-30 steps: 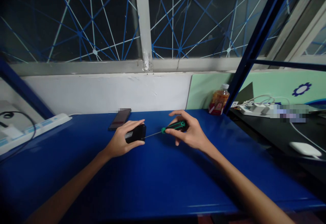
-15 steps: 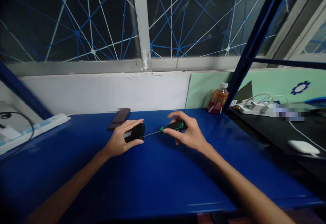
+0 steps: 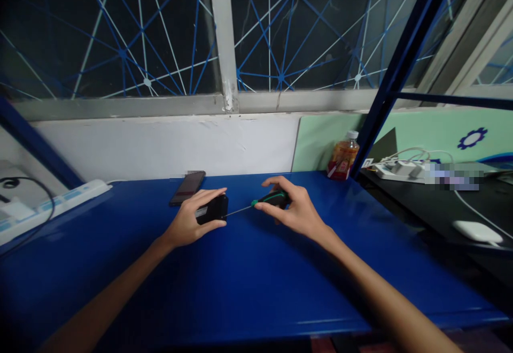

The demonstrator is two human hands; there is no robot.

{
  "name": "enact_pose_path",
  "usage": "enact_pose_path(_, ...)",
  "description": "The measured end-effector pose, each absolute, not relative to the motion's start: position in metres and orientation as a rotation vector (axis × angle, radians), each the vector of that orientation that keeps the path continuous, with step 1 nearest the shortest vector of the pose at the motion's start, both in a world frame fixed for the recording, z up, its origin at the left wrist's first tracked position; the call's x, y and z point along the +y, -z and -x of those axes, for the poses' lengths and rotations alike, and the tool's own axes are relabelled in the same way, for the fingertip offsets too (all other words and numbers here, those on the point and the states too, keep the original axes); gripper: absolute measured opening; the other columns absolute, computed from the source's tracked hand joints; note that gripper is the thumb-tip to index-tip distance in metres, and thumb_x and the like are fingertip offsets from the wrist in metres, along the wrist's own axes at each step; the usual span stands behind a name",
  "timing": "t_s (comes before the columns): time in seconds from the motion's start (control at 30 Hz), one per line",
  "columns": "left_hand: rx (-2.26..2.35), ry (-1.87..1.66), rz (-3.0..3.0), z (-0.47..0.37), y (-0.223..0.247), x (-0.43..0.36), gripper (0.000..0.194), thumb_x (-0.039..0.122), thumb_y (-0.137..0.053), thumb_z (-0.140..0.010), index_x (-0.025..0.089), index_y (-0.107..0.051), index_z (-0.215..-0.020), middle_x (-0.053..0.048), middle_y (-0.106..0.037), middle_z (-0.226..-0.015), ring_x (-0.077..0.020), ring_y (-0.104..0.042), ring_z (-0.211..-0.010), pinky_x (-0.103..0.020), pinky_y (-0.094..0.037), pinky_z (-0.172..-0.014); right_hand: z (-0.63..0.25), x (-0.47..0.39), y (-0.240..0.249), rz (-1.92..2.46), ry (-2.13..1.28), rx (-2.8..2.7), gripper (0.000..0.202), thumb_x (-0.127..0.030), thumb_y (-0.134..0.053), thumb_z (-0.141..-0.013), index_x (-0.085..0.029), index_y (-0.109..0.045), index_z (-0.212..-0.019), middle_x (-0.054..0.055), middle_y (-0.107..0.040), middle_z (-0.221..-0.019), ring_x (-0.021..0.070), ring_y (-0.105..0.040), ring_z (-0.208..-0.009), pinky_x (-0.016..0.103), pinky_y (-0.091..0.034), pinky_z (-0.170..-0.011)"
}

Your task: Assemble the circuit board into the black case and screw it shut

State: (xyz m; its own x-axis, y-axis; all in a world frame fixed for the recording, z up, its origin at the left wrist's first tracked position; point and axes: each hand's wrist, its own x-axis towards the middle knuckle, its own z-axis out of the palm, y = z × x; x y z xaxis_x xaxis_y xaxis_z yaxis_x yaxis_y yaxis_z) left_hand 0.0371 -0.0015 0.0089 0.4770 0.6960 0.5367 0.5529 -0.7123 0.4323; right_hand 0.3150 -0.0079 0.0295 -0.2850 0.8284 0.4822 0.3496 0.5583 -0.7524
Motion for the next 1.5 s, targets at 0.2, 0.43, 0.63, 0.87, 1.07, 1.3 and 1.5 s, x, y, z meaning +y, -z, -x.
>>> enact_pose_path(0.2,1.093,-1.055,-2.524,-0.038,-0.009,-0.002,0.064,0.043,-0.07,-0.077,0.024,-0.048,-0.134,-0.009,-0.06,-0.125,-0.0297,-0.052,-0.115,-0.05,-0.042,-0.098,-0.314,-0.008,-0.032,0.864,-0.861,-1.833,0.044,-0.032,-0.072,-0.076,-0.023,-0.051,-0.113,0.004,-0.062,-0.095,0.0133,-0.064,-0.056,0.028,-0.056,-0.048)
enact_pose_path(0.43,1.074,-1.061,-2.508,-0.039,-0.009,-0.002,0.066,0.042,-0.07,-0.076,0.023,-0.047,-0.135,-0.01,-0.059,-0.126,-0.0297,-0.052,-0.116,-0.052,-0.041,-0.099,-0.31,-0.011,-0.033,0.973,-0.787,-1.769,0.023,-0.029,-0.075,-0.073,-0.018,-0.058,-0.084,-0.002,-0.061,-0.06,0.0131,-0.061,-0.047,0.026,-0.049,-0.046)
enact_pose_path(0.63,1.008,-1.052,-2.474,-0.042,-0.014,-0.007,0.068,0.039,-0.07,-0.076,0.024,-0.045,-0.137,-0.01,-0.059,-0.125,-0.0307,-0.052,-0.116,-0.053,-0.041,-0.099,-0.309,-0.009,-0.037,0.978,-0.826,-1.628,0.022,-0.03,-0.074,-0.073,-0.018,-0.056,-0.078,-0.002,-0.06,-0.05,0.0126,-0.056,-0.042,0.026,-0.045,-0.043)
enact_pose_path(0.87,0.992,-1.033,-2.466,-0.045,-0.015,-0.011,0.068,0.039,-0.07,-0.075,0.025,-0.046,-0.136,-0.01,-0.059,-0.125,-0.0314,-0.052,-0.115,-0.055,-0.041,-0.099,-0.309,-0.003,-0.031,1.018,-0.68,-1.569,0.022,-0.034,-0.071,-0.077,-0.018,-0.056,-0.078,-0.001,-0.059,-0.051,0.0127,-0.055,-0.043,0.028,-0.045,-0.044)
enact_pose_path(1.07,0.974,-1.027,-2.475,-0.046,-0.017,-0.012,0.068,0.039,-0.07,-0.075,0.025,-0.045,-0.137,-0.009,-0.059,-0.125,-0.03,-0.052,-0.115,-0.054,-0.041,-0.099,-0.307,-0.004,-0.029,1.019,-0.679,-1.599,0.022,-0.033,-0.072,-0.075,-0.017,-0.056,-0.077,-0.001,-0.059,-0.052,0.0128,-0.056,-0.045,0.027,-0.045,-0.046)
enact_pose_path(1.3,0.955,-1.048,-2.46,-0.047,-0.018,-0.013,0.066,0.04,-0.07,-0.075,0.023,-0.047,-0.135,-0.011,-0.06,-0.124,-0.0316,-0.052,-0.114,-0.055,-0.041,-0.098,-0.31,-0.003,-0.03,1.035,-0.707,-1.625,0.027,-0.041,-0.069,-0.077,-0.018,-0.057,-0.08,-0.001,-0.059,-0.052,0.0136,-0.057,-0.045,0.027,-0.047,-0.048)
enact_pose_path(1.5,0.985,-0.976,-2.459,-0.046,-0.012,-0.012,0.07,0.039,-0.071,-0.074,0.026,-0.045,-0.137,-0.01,-0.059,-0.125,-0.0316,-0.051,-0.114,-0.056,-0.041,-0.098,-0.323,0.008,-0.031,1.133,-0.852,-1.763,0.035,-0.052,-0.056,-0.085,-0.017,-0.061,-0.079,-0.003,-0.054,-0.051,0.0094,-0.048,-0.034,0.023,-0.036,-0.035)
